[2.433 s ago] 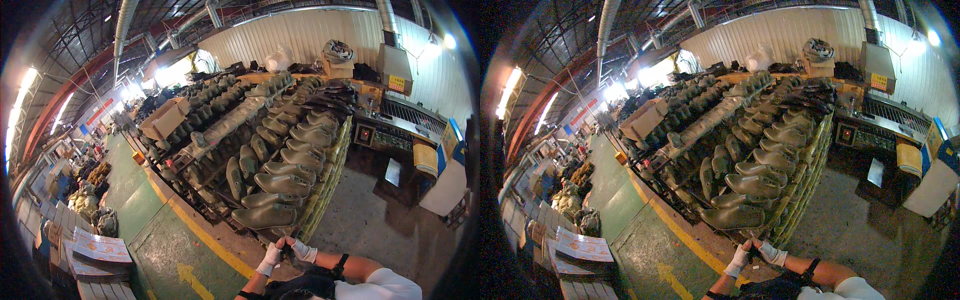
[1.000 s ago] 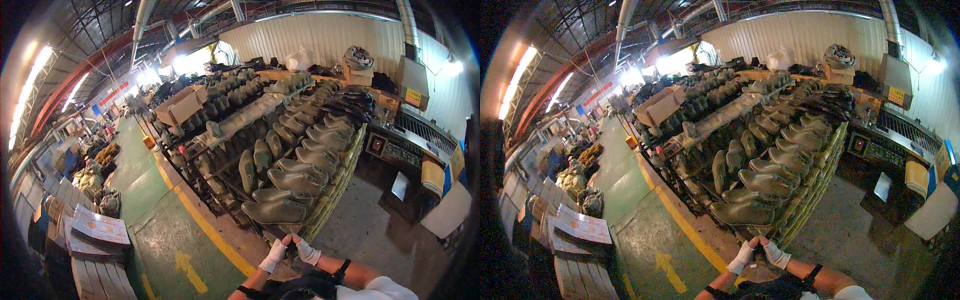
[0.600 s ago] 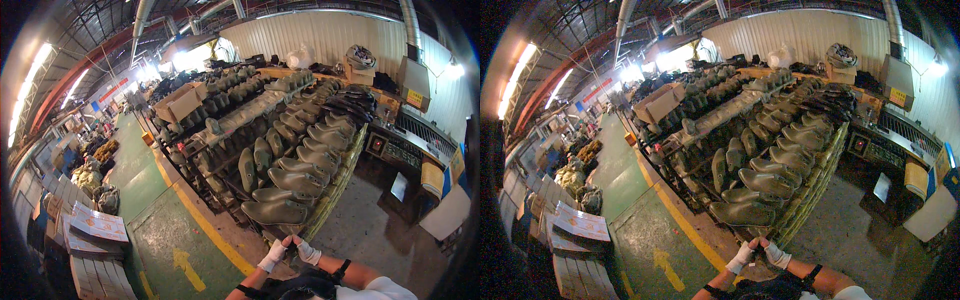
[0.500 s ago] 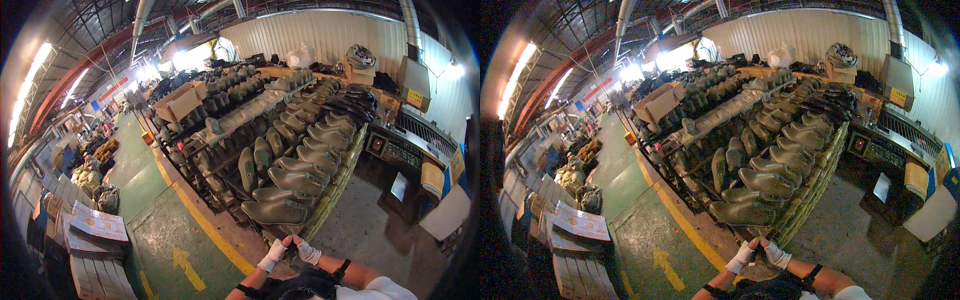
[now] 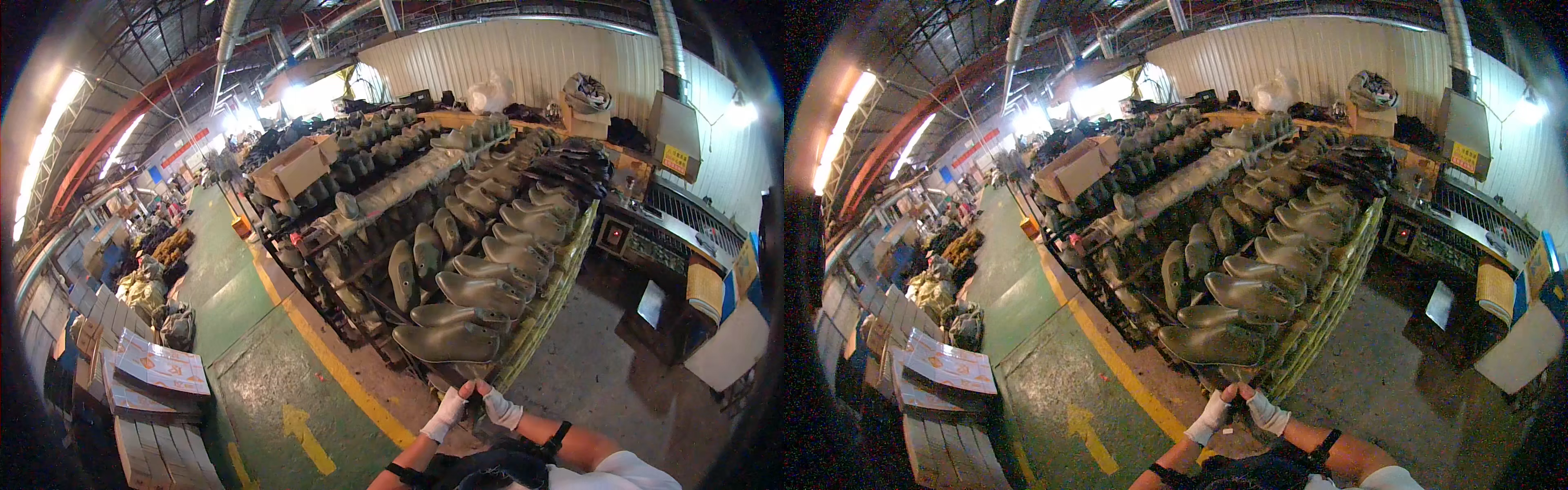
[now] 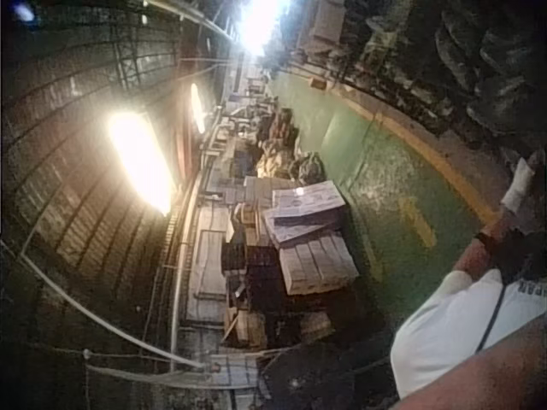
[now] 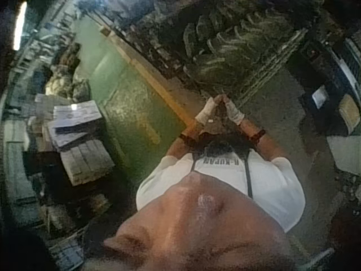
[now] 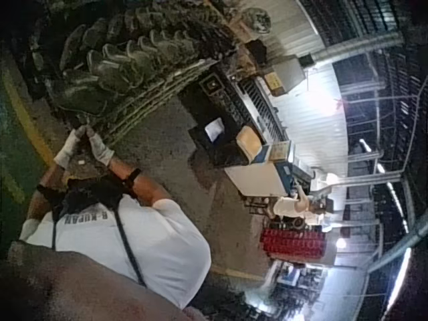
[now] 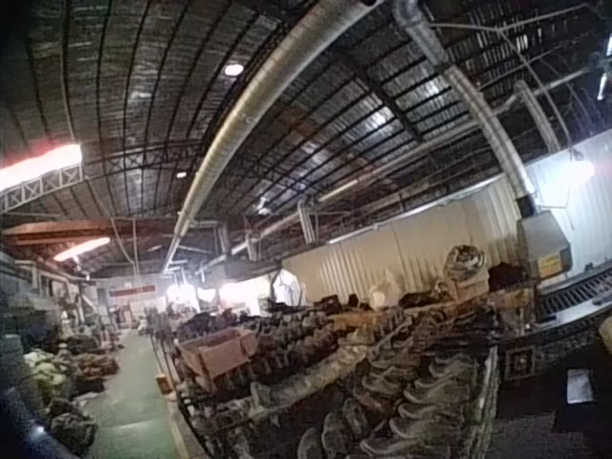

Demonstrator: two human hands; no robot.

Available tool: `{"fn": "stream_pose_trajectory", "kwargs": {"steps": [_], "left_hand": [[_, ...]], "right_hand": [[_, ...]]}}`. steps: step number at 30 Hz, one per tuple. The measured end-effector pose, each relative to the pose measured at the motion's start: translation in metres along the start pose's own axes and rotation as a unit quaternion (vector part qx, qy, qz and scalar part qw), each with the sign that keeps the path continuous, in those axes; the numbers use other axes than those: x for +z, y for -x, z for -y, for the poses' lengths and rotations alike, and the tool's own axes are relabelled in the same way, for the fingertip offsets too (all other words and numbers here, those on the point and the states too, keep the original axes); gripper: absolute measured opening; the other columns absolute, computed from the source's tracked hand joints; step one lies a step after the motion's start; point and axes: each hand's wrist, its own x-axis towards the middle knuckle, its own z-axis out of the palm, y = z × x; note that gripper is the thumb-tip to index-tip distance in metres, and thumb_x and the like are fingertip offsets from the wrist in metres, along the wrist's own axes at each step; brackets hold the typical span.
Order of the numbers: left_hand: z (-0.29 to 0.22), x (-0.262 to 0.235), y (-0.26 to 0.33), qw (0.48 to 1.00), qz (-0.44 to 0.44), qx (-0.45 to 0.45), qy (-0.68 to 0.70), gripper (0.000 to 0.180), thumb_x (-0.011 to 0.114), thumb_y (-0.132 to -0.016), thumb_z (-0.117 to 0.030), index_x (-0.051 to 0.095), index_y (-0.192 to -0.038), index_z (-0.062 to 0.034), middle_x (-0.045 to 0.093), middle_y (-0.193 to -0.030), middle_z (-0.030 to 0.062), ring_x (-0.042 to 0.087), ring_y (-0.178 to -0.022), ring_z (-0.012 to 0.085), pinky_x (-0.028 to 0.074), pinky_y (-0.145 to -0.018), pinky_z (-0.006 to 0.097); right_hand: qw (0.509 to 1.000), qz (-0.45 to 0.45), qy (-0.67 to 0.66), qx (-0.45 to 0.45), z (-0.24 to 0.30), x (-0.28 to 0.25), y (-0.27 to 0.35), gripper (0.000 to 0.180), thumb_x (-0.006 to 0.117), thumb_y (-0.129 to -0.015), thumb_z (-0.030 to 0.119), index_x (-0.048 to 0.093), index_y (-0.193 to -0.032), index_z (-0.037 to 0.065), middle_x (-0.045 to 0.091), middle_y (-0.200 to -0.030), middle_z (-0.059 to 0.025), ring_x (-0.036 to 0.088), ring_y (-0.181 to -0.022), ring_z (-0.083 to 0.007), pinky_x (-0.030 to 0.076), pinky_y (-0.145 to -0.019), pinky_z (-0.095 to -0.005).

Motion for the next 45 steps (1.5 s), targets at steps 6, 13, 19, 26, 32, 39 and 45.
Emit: {"fn": "stream_pose_trajectory", "kwargs": {"steps": [6,13,19,26,32,39,45], "left_hand": [[0.016,-0.015,0.000,0.998,-0.035,-0.036,-0.038,0.065,0.059,-0.085,-0.068,0.066,-0.102,-0.0053,0.063,-0.089,-0.0016,0.056,-0.077,0.0099,0.044,-0.064,0.026],[-0.023,0.013,0.009,0.996,-0.060,-0.013,-0.069,0.066,0.055,-0.088,-0.068,0.066,-0.101,-0.0039,0.063,-0.091,-0.0002,0.057,-0.082,0.0110,0.046,-0.070,0.028],[-0.045,0.027,0.019,0.995,-0.080,-0.020,-0.049,0.058,0.055,-0.094,-0.057,0.065,-0.108,-0.0007,0.064,-0.101,0.0004,0.057,-0.092,0.0124,0.046,-0.082,0.031],[-0.027,0.009,0.012,0.998,-0.049,-0.028,-0.032,0.064,0.059,-0.090,-0.059,0.062,-0.117,-0.0010,0.064,-0.114,0.0041,0.058,-0.104,0.0162,0.044,-0.094,0.033],[-0.017,0.009,0.009,0.998,-0.058,-0.017,0.024,0.058,0.059,-0.094,-0.052,0.058,-0.122,-0.0012,0.061,-0.115,0.0018,0.056,-0.102,0.0136,0.045,-0.091,0.031],[-0.005,-0.006,0.009,0.999,-0.032,-0.023,-0.008,0.060,0.057,-0.093,-0.057,0.061,-0.118,-0.0027,0.062,-0.113,0.0019,0.056,-0.102,0.0141,0.044,-0.091,0.032],[-0.040,0.016,0.016,1.000,0.007,-0.025,-0.002,0.057,0.057,-0.092,-0.059,0.064,-0.102,-0.0040,0.062,-0.102,0.0014,0.057,-0.096,0.0148,0.044,-0.088,0.032]], "right_hand": [[1.000,0.018,-0.011,0.023,0.029,0.012,-0.004,0.048,0.040,-0.103,0.041,0.056,-0.130,0.004,0.057,-0.129,-0.0039,0.051,-0.120,-0.0165,0.038,-0.105,-0.0328],[0.999,0.006,-0.027,0.031,0.035,0.014,-0.007,0.049,0.039,-0.104,0.040,0.056,-0.130,0.002,0.057,-0.130,-0.0040,0.050,-0.122,-0.0173,0.036,-0.108,-0.0332],[0.999,-0.031,-0.013,0.030,0.029,0.016,-0.008,0.051,0.041,-0.104,0.041,0.054,-0.133,0.002,0.055,-0.134,-0.0045,0.047,-0.126,-0.0171,0.034,-0.110,-0.0333],[0.998,-0.037,-0.049,0.027,0.026,0.021,-0.009,0.050,0.046,-0.102,0.044,0.056,-0.128,0.003,0.057,-0.123,0.0017,0.049,-0.113,-0.0107,0.038,-0.103,-0.0294],[0.999,-0.021,-0.029,-0.012,0.011,0.015,-0.010,0.049,0.042,-0.103,0.043,0.055,-0.131,0.004,0.056,-0.127,0.0009,0.048,-0.117,-0.0113,0.037,-0.105,-0.0305],[0.998,0.025,-0.023,-0.056,0.036,0.021,-0.002,0.049,0.041,-0.102,0.046,0.057,-0.124,0.005,0.057,-0.123,0.0007,0.049,-0.116,-0.0122,0.038,-0.104,-0.0310],[0.999,0.003,0.026,-0.045,0.039,0.018,0.001,0.049,0.043,-0.101,0.047,0.058,-0.120,0.005,0.058,-0.120,-0.0004,0.051,-0.113,-0.0129,0.040,-0.100,-0.0316]]}}
